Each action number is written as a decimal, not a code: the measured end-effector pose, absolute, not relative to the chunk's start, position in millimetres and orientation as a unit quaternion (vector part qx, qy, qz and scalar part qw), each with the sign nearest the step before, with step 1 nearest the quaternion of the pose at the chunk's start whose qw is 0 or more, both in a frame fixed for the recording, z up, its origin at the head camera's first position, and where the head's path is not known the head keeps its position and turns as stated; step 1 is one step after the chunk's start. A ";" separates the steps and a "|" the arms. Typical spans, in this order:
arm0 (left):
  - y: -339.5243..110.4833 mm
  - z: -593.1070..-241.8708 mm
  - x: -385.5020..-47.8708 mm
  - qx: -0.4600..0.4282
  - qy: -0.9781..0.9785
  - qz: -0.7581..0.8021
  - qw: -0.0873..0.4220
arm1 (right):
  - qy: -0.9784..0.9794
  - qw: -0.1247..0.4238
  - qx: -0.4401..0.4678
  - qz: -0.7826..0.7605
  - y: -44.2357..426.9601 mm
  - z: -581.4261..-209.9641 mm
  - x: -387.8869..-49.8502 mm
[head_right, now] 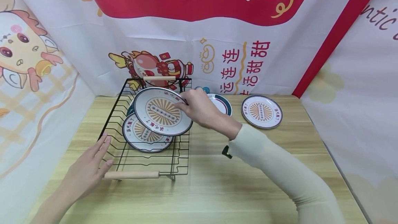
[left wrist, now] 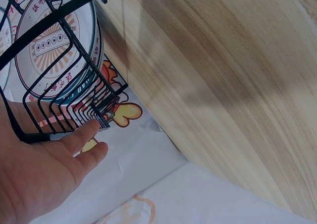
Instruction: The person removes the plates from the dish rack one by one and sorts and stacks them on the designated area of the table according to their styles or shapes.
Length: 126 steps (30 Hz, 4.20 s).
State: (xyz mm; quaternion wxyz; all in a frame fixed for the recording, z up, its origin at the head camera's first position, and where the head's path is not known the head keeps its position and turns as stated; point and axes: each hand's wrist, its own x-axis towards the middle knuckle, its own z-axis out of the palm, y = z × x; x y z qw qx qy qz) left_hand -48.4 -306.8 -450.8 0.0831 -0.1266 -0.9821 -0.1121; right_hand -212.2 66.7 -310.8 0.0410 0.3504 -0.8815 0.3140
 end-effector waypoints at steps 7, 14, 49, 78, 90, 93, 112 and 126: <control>-306.3 -451.6 -46.1 -0.129 -0.981 -0.114 0.084 | -0.901 0.028 0.280 0.331 100.6 -299.6 -217.3; -307.2 -454.1 -45.5 -0.130 -0.981 -0.115 0.091 | -0.920 0.058 0.220 0.320 144.3 -293.5 -231.8; -307.2 -450.4 -48.7 -0.126 -0.983 -0.112 0.078 | -0.927 -0.049 -0.081 0.362 351.5 -371.7 -287.5; -306.5 -450.5 -48.3 -0.124 -0.983 -0.112 0.079 | -0.894 -0.111 -0.168 0.401 418.0 -440.7 -278.7; -305.4 -449.0 -48.8 -0.121 -0.983 -0.112 0.079 | -0.888 -0.123 -0.210 0.390 419.1 -469.5 -282.4; -305.0 -448.4 -48.5 -0.119 -0.984 -0.111 0.077 | -0.892 -0.132 -0.207 0.380 417.2 -474.3 -283.8; -305.2 -449.0 -47.9 -0.118 -0.984 -0.113 0.076 | -0.934 -0.130 -0.182 0.279 392.7 -487.0 -285.3; -304.2 -447.2 -47.8 -0.116 -0.984 -0.112 0.075 | -0.953 -0.132 -0.157 0.224 382.1 -483.4 -286.1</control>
